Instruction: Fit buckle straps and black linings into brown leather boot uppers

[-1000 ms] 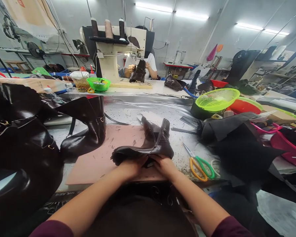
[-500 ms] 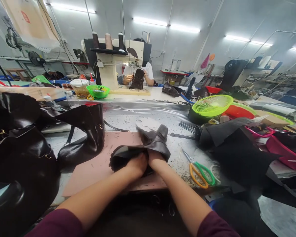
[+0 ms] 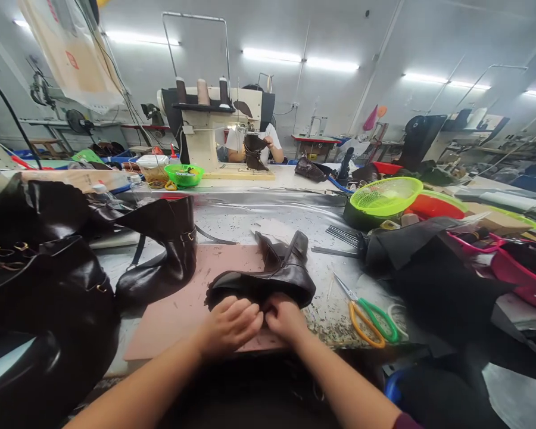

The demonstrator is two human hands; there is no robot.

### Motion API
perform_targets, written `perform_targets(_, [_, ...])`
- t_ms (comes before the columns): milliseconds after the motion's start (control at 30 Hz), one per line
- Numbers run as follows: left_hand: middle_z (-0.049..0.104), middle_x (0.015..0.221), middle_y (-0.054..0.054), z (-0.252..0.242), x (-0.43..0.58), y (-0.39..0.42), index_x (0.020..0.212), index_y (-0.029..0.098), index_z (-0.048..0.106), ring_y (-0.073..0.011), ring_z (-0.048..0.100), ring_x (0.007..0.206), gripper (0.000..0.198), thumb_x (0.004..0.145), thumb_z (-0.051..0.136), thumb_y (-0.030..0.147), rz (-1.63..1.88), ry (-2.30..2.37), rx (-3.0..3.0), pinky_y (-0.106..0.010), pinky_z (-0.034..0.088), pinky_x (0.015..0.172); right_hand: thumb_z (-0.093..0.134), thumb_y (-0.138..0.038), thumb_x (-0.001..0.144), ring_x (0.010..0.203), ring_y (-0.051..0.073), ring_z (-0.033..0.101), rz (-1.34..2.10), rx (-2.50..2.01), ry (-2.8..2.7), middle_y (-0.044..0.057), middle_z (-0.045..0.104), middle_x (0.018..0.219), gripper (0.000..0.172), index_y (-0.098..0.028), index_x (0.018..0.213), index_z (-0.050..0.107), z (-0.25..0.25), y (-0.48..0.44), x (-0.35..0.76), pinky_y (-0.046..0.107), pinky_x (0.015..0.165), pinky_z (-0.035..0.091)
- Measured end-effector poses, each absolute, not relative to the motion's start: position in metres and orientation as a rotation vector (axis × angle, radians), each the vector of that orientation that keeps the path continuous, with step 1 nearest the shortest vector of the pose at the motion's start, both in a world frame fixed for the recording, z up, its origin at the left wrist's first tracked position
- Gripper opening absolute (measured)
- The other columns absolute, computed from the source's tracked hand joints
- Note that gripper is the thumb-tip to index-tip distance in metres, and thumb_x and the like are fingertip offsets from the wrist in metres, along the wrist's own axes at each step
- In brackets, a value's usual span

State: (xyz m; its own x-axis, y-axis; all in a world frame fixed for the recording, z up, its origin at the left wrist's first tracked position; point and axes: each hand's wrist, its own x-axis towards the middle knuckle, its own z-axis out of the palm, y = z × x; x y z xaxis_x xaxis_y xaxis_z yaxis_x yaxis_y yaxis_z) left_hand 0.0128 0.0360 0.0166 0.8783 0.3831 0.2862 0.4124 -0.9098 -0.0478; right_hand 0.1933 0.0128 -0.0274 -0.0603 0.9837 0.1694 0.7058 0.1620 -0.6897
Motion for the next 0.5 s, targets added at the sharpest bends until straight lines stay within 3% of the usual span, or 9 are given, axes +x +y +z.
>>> perform_targets(67, [0.056,0.12,-0.012,0.031,0.01,0.042,0.113,0.021,0.054,-0.0281,0.048,0.113,0.031,0.083,0.045,0.02,-0.736,-0.963,-2.798,-0.045,0.036,0.093,0.04,-0.012,0.078,0.087,0.022,0.063,0.619,-1.601,-1.661,0.009,0.067,0.09,0.028,-0.017,0.096,0.061,-0.029,0.014,0.183,0.034,0.075,0.052])
perform_targets(133, [0.055,0.121,-0.014,0.044,0.013,0.056,0.109,0.017,0.056,-0.033,0.045,0.115,0.036,0.075,0.057,0.024,-0.906,-1.443,-2.78,-0.049,0.033,0.094,0.029,-0.013,0.085,0.087,0.02,0.064,0.653,-1.585,-1.536,0.01,0.066,0.092,0.034,-0.016,0.107,0.054,-0.026,0.025,0.174,0.032,0.071,0.053])
perform_targets(233, [0.066,0.091,-0.01,0.049,0.023,0.075,0.085,0.017,0.063,-0.0292,0.057,0.093,0.016,0.071,0.055,0.02,-1.042,-1.813,-2.86,-0.044,0.042,0.085,0.026,-0.014,0.087,0.082,0.02,0.065,0.652,-1.586,-1.438,0.01,0.067,0.086,0.034,-0.017,0.108,0.053,-0.014,0.048,0.169,0.032,0.065,0.054])
perform_targets(300, [0.066,0.085,-0.008,0.04,0.031,0.073,0.081,0.016,0.061,-0.0248,0.059,0.086,0.018,0.079,0.044,0.021,-1.177,-1.899,-2.795,-0.04,0.045,0.08,0.029,-0.016,0.086,0.083,0.021,0.064,0.6,-1.6,-1.416,0.009,0.066,0.09,0.033,-0.018,0.11,0.052,0.001,0.059,0.17,0.032,0.064,0.054])
perform_targets(367, [0.066,0.085,-0.008,0.023,0.042,0.056,0.089,0.015,0.059,-0.0212,0.06,0.082,0.029,0.085,0.031,0.022,-1.324,-1.997,-2.727,-0.036,0.048,0.075,0.036,-0.02,0.084,0.091,0.023,0.06,0.519,-1.61,-1.432,0.009,0.063,0.1,0.03,-0.019,0.11,0.052,0.018,0.064,0.17,0.036,0.073,0.052])
perform_targets(500, [0.064,0.063,-0.005,-0.007,0.061,0.002,0.093,0.011,0.06,-0.0162,0.061,0.057,0.047,0.09,0.015,0.024,-1.325,-2.114,-2.981,-0.027,0.049,0.054,0.064,-0.019,0.067,0.112,0.03,0.045,0.309,-1.653,-1.797,0.012,0.051,0.121,0.03,-0.017,0.096,0.06,0.042,0.056,0.16,0.043,0.096,0.036])
